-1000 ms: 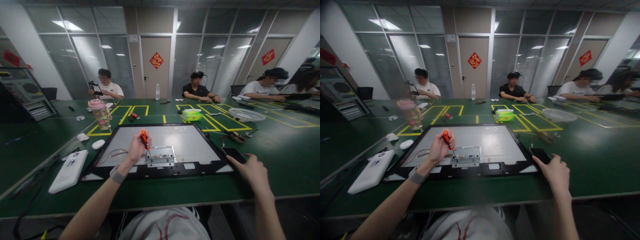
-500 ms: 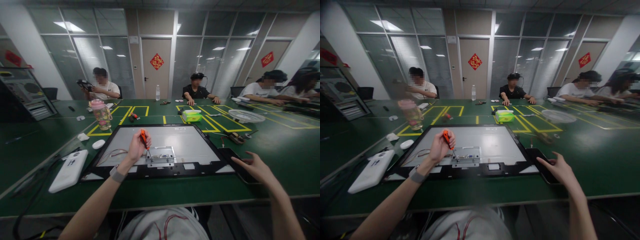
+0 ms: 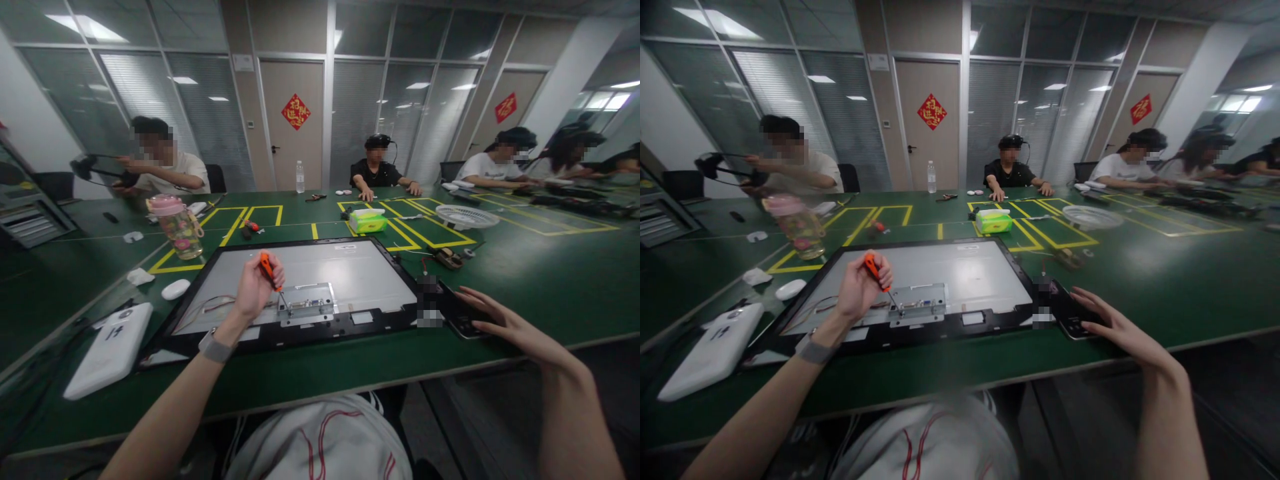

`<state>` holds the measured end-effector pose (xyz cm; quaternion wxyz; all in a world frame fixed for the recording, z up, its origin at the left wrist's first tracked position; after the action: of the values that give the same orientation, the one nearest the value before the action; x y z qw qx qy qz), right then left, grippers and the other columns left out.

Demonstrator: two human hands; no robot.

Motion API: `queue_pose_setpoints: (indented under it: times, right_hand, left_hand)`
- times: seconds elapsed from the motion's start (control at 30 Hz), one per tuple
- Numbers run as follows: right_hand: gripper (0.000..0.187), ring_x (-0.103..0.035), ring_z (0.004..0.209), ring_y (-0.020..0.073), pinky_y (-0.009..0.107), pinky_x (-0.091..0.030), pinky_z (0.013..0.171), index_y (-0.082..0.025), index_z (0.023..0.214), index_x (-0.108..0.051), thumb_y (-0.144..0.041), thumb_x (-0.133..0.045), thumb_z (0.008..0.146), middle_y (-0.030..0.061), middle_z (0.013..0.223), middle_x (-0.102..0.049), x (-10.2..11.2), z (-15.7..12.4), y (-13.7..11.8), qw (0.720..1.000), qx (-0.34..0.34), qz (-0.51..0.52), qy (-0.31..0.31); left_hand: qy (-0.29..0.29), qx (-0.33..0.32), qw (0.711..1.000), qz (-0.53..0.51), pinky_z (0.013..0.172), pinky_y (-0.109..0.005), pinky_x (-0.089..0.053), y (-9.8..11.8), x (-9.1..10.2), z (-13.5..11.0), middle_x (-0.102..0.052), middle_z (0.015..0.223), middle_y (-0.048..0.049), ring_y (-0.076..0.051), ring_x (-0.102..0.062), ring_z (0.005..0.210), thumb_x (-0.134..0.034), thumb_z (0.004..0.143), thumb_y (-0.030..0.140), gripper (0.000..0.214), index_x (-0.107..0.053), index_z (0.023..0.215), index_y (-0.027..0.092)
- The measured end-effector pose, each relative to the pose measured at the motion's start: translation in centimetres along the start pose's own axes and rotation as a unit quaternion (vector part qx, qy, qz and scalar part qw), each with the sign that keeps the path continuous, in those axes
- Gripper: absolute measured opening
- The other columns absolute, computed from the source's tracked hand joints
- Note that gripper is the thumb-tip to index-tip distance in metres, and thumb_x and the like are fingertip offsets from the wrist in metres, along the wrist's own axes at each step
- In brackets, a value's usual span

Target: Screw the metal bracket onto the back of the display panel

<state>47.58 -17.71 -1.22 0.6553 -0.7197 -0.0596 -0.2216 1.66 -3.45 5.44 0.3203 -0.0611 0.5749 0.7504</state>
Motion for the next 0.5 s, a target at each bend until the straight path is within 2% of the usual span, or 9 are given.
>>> queue_pose_setpoints:
  times: [0.13,0.23,0.37,0.5]
  right_hand:
    - [0.079,-0.034,0.141,0.0278,0.033,-0.029,0.114,-0.023,0.137,-0.044,-0.032,-0.072,0.063,0.0131,0.148,-0.043,-0.09,-0.09,-0.18,1.000,0.008,0.000,-0.007]
    - [0.077,-0.036,0.140,0.0289,0.033,-0.033,0.112,-0.022,0.135,-0.047,-0.033,-0.071,0.063,0.0130,0.146,-0.046,-0.12,-0.16,-0.37,1.000,-0.008,0.007,0.022]
    - [0.071,-0.037,0.140,0.0266,0.029,-0.035,0.109,-0.026,0.137,-0.045,-0.037,-0.066,0.070,0.0101,0.146,-0.047,-0.04,-0.13,-0.05,0.998,-0.022,0.023,0.049]
    - [0.072,-0.038,0.139,0.0301,0.035,-0.036,0.110,-0.027,0.137,-0.046,-0.036,-0.067,0.069,0.0115,0.147,-0.046,0.13,0.10,0.47,0.999,-0.028,0.025,0.036]
  left_hand:
    - [-0.001,-0.001,1.000,0.004,0.047,-0.021,-0.035,0.00,0.03,-0.01,-0.040,0.057,0.0025,-0.010,-0.036,0.050,-0.049,0.084,0.037,0.024,-0.045,0.070,0.018]
    - [-0.006,0.001,1.000,0.002,0.048,-0.020,-0.036,-0.05,0.10,-0.06,-0.041,0.058,0.0023,-0.010,-0.037,0.050,-0.049,0.085,0.037,0.023,-0.046,0.071,0.018]
    - [-0.011,0.002,1.000,-0.013,0.049,-0.021,-0.037,-0.16,0.23,-0.13,-0.043,0.060,0.0018,-0.010,-0.039,0.052,-0.049,0.086,0.039,0.025,-0.048,0.073,0.018]
    - [-0.003,0.006,1.000,-0.008,0.052,-0.021,-0.041,-0.28,0.34,-0.07,-0.049,0.063,0.0010,-0.010,-0.045,0.054,-0.054,0.085,0.037,0.022,-0.052,0.077,0.017]
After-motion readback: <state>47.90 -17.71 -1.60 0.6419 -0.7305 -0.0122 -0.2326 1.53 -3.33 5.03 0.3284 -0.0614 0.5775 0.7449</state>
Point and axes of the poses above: each hand's wrist, its own z-axis towards the middle knuckle, its own x-axis out of the back of the hand, y = z × x, the point moved 1 cm from there along z, towards the middle knuckle
